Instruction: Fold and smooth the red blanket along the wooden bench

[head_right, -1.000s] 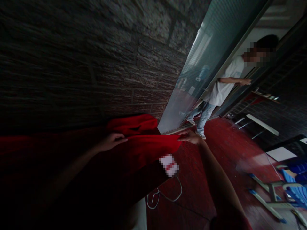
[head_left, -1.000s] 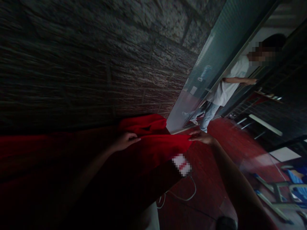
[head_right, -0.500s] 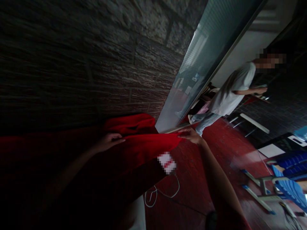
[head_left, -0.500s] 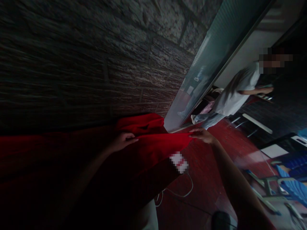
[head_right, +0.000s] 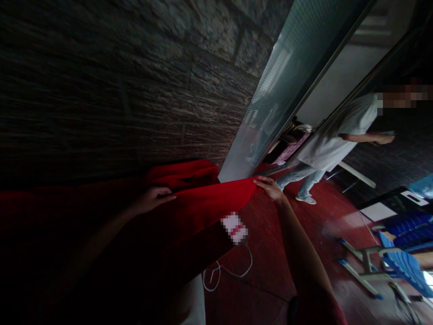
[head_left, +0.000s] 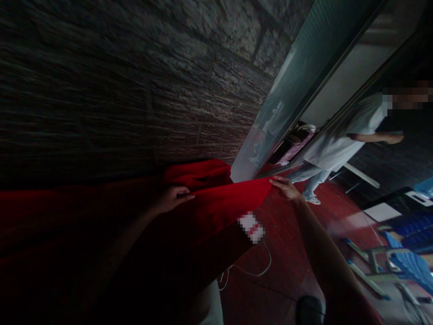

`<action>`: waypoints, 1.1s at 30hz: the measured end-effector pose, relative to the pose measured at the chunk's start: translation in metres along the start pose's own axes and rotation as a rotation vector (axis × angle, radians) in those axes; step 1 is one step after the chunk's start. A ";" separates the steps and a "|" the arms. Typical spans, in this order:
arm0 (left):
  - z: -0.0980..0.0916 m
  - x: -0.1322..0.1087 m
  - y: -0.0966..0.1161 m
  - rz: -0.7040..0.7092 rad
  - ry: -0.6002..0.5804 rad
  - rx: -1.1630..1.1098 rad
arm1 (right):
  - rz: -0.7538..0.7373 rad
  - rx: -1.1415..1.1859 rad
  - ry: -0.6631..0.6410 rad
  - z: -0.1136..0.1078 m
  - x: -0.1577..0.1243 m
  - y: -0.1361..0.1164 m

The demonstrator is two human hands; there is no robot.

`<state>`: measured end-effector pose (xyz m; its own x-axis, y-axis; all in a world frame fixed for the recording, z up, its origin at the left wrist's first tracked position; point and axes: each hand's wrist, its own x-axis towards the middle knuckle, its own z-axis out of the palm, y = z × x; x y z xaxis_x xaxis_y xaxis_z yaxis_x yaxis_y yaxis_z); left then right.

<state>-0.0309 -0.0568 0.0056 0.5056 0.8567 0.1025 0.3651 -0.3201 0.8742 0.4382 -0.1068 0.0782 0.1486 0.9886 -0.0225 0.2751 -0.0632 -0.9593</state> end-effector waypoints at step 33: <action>0.089 0.111 0.176 0.357 -0.191 -0.346 | -0.409 0.166 0.164 0.059 -0.043 -0.090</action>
<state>0.1593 -0.0537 0.1291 0.6965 0.6195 0.3621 -0.1188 -0.3981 0.9096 0.3510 -0.1358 0.1485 0.2114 0.8924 0.3987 0.1891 0.3629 -0.9124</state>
